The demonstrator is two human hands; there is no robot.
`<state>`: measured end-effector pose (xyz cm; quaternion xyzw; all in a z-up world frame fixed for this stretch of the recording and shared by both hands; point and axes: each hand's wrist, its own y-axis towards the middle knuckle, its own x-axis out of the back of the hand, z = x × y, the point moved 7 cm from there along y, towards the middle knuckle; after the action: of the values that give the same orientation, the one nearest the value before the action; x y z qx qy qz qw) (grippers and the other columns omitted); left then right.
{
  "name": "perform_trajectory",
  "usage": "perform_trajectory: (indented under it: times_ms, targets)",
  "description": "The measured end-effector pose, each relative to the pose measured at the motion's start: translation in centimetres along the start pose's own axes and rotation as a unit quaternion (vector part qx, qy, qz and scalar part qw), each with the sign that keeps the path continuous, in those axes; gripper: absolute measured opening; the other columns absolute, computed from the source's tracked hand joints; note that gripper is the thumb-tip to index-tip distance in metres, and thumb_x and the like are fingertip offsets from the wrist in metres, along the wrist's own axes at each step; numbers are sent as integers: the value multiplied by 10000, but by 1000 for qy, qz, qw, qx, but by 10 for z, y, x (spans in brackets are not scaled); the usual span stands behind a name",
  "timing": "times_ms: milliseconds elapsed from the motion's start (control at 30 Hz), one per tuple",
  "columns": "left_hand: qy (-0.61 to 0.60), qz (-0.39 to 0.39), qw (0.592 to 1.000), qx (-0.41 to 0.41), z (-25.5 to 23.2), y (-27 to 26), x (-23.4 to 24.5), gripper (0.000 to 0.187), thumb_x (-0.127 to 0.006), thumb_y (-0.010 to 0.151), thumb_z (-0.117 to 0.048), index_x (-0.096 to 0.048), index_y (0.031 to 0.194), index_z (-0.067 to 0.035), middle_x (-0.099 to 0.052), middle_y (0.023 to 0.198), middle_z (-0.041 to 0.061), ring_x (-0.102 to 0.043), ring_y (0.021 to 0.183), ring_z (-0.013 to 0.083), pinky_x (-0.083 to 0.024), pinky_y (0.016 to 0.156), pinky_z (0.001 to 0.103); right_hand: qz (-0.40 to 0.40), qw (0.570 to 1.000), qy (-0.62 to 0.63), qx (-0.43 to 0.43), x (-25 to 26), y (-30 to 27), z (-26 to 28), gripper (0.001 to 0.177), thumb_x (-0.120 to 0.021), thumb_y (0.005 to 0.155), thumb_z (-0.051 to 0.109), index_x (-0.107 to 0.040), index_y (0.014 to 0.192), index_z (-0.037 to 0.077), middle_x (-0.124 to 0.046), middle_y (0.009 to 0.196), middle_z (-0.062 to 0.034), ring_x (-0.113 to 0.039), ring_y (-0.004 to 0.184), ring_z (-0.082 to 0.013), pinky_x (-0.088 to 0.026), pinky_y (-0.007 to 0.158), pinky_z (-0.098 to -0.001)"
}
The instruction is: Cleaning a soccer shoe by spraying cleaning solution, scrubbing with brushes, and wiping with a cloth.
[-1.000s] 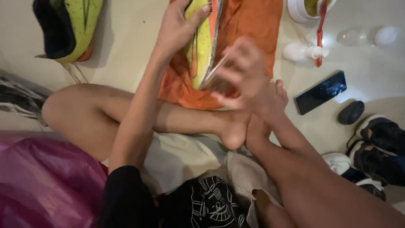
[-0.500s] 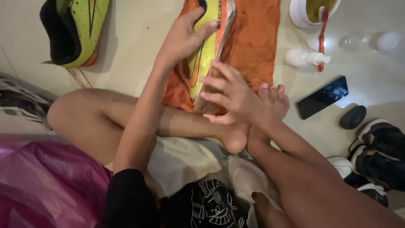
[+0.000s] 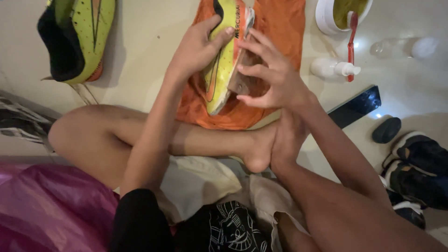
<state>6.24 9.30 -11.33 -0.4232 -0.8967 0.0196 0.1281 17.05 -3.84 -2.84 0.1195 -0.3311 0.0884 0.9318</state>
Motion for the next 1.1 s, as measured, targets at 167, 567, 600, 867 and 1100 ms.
perform_trajectory:
  times_ms: [167, 567, 600, 867, 1100]
  targets:
    - [76, 7, 997, 7, -6, 0, 5, 344, -604, 1018, -327, -654, 1111, 0, -715, 843, 128, -618, 661, 237, -520, 664, 361, 44, 999, 20, -1, -1, 7, 19, 511, -932, 699, 62, -673, 1140, 49, -505, 1479, -167, -331, 1494, -488, -410, 1227, -609]
    - [187, -35, 982, -8, 0, 1, 5, 398, -640, 1011, -434, -690, 987, -40, -707, 683, 147, -646, 532, 354, -526, 601, 429, 39, 997, -71, 1, 19, 19, -8, 486, -971, 703, 117, -729, 1119, 52, -497, 1488, -172, -387, 1466, -449, -493, 1169, -573]
    - [186, -35, 982, -7, 2, 2, 5, 398, -640, 1011, -434, -690, 987, -40, -707, 683, 147, -646, 532, 354, -526, 601, 429, 40, 997, -70, 0, 23, 22, -13, 486, -971, 703, 117, -729, 1119, 52, -497, 1488, -172, -387, 1466, -449, -493, 1169, -573]
    - [130, -14, 991, 32, 0, 2, 7, 364, -654, 993, -400, -684, 1060, -44, -703, 700, 147, -623, 527, 313, -510, 550, 415, 23, 996, -50, -72, 32, 23, -41, 687, -1021, 680, 124, -696, 1277, 21, -438, 1605, -176, -315, 1555, -354, -221, 1323, -561]
    - [144, -11, 989, 38, 3, 4, 5, 381, -660, 984, -416, -691, 1020, -38, -700, 682, 155, -633, 529, 316, -511, 557, 423, -10, 994, 36, -100, 32, 34, -40, 988, -1011, 688, 83, -400, 1463, 56, -332, 1656, -168, -289, 1594, -346, -302, 1348, -509]
